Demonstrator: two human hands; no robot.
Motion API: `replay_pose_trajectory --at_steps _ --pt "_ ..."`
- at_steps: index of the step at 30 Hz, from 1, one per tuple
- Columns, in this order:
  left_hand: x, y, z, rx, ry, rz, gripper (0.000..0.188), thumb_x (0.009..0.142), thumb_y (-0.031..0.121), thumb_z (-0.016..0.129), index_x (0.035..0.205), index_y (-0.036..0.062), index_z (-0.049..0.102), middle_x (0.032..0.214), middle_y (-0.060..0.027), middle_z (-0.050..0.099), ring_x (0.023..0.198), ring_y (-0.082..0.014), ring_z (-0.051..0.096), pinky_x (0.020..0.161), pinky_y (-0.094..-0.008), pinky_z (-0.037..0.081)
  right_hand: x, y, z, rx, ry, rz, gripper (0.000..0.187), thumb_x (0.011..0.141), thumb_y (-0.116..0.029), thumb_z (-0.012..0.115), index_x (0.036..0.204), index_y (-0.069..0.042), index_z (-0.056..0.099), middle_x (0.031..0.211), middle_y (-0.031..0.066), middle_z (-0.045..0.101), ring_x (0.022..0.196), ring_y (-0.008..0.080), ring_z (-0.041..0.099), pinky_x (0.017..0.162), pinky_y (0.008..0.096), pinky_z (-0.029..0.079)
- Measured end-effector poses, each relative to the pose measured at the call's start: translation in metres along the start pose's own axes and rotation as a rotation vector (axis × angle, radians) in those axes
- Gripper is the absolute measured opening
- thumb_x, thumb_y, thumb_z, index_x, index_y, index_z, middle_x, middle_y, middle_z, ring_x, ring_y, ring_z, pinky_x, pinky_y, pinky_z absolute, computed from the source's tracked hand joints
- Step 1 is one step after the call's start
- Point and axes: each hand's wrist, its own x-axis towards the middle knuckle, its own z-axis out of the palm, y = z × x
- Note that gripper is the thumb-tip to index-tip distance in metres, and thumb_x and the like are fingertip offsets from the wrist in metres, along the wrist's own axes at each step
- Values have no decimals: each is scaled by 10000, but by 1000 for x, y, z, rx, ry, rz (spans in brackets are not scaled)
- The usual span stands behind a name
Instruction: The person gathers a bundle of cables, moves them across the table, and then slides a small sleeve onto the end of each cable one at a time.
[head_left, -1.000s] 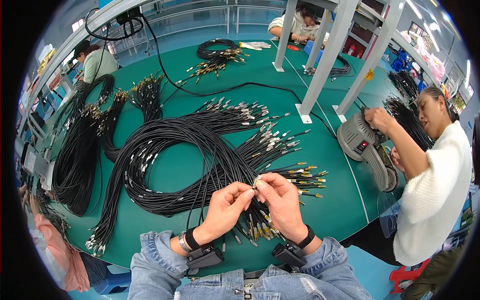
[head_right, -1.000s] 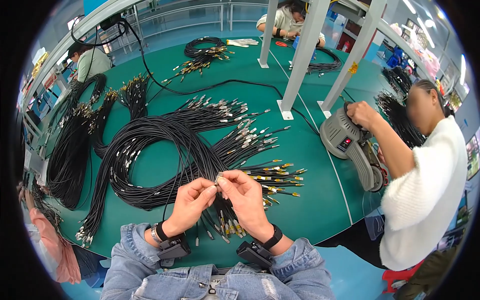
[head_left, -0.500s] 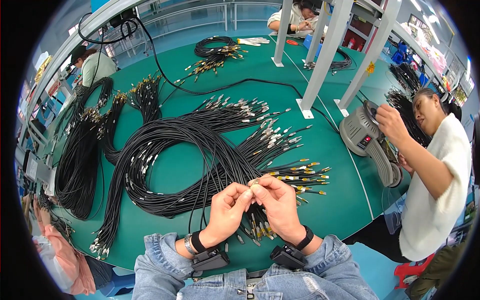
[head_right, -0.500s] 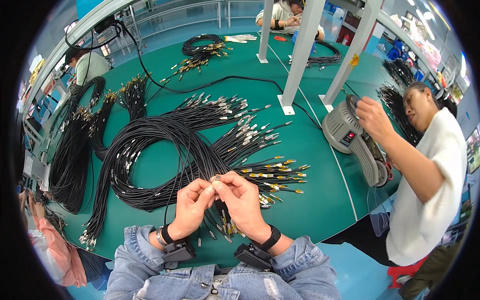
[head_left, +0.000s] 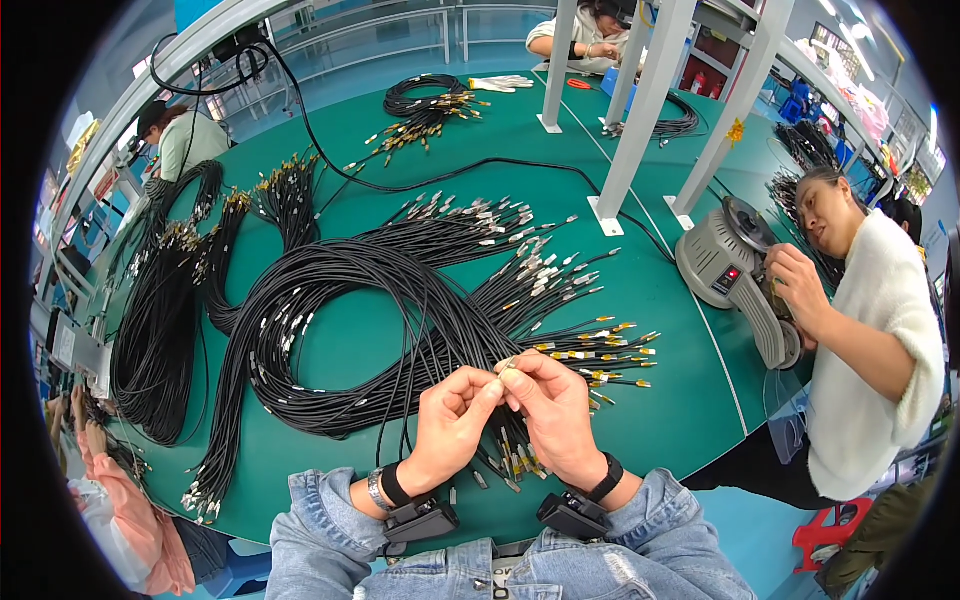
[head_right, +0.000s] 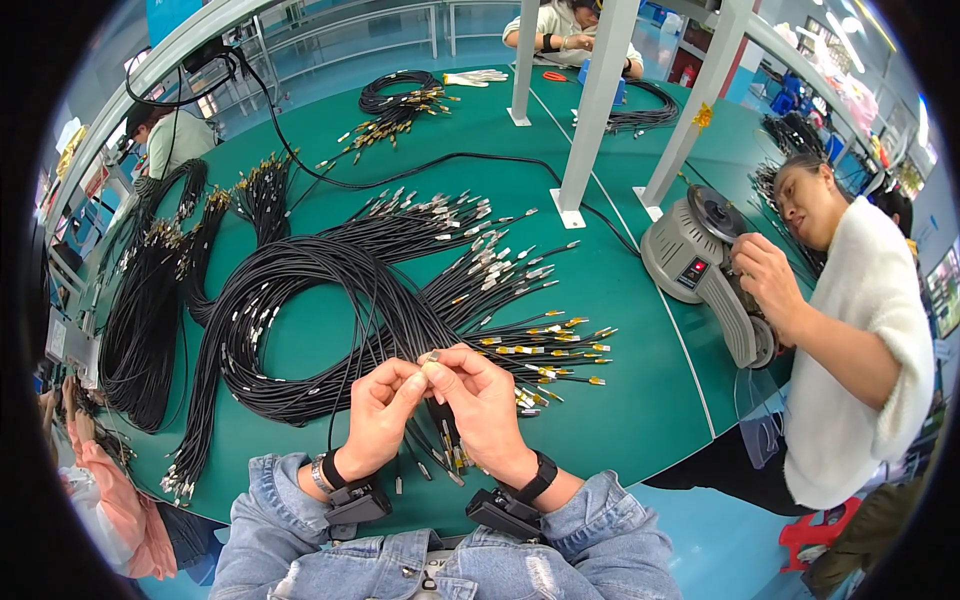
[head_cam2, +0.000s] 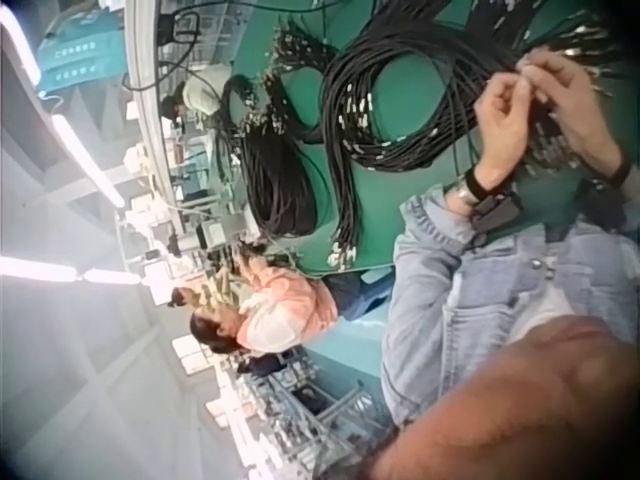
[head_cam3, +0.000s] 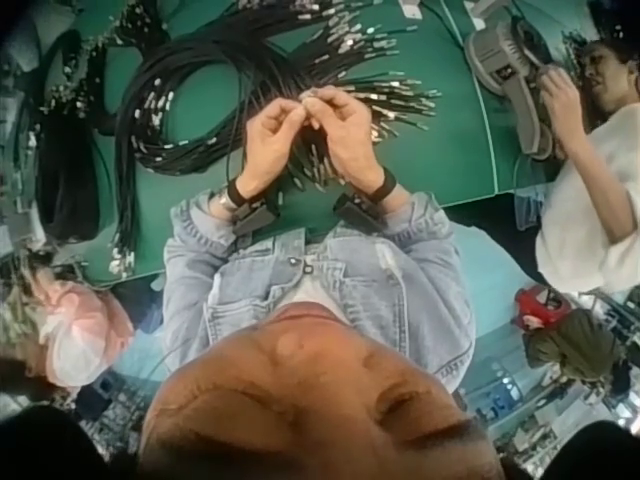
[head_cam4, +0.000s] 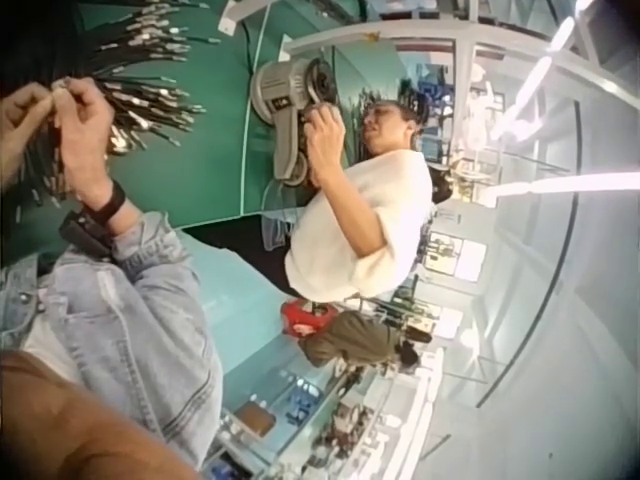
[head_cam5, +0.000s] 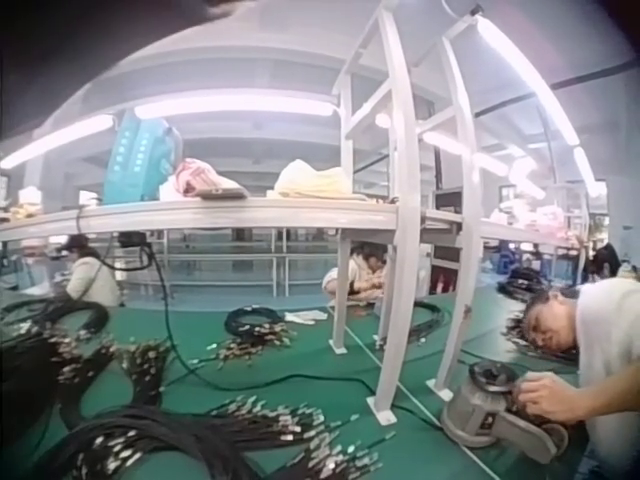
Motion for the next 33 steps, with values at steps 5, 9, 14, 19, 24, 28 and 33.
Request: replay_pose_trajectory --at_steps 5,9,14,19,24,28,33 --pt "0 -2 -1 5 -10 -9 127 939 93 556 908 -28 578 813 -67 649 738 -84 595 681 -211 476 0 1 -1 29 -10 13 112 899 -53 603 978 25 619 875 29 595 697 70 487 647 209 418" --pt "0 -4 -2 7 -12 -6 128 938 91 556 915 -32 577 816 -73 650 757 -103 610 718 -231 496 -1 2 -2 51 -19 22 112 902 -59 600 981 21 615 878 29 594 706 70 485 657 210 423" --pt "0 -4 -1 3 -3 4 125 938 90 554 914 -31 577 813 -69 651 735 -85 596 695 -217 485 -1 3 -1 90 -19 34 103 906 -59 599 979 12 617 881 23 592 714 69 490 664 207 429" --pt "-1 0 2 10 0 16 124 939 90 549 913 -28 576 810 -61 653 704 -58 572 659 -196 460 -1 5 1 133 -2 41 106 908 -65 603 981 9 622 849 4 583 708 58 494 659 195 423" --pt "-2 0 3 13 3 27 119 940 86 541 913 -25 576 804 -54 651 681 -40 548 636 -182 439 -2 6 0 164 -17 38 113 910 -70 601 993 5 615 845 3 583 714 57 493 665 192 419" --pt "-4 -5 2 1 13 35 106 936 79 552 921 -20 587 801 -45 647 704 -42 556 641 -187 446 -3 5 -3 124 -51 63 112 916 -62 579 1012 -6 594 903 31 587 725 87 488 702 226 437" --pt "-8 2 -11 129 10 119 68 899 62 602 913 0 626 809 -27 651 695 -55 567 627 -201 452 -1 -15 -5 41 -46 51 168 916 -80 583 1057 12 587 874 33 584 740 88 501 711 230 441"
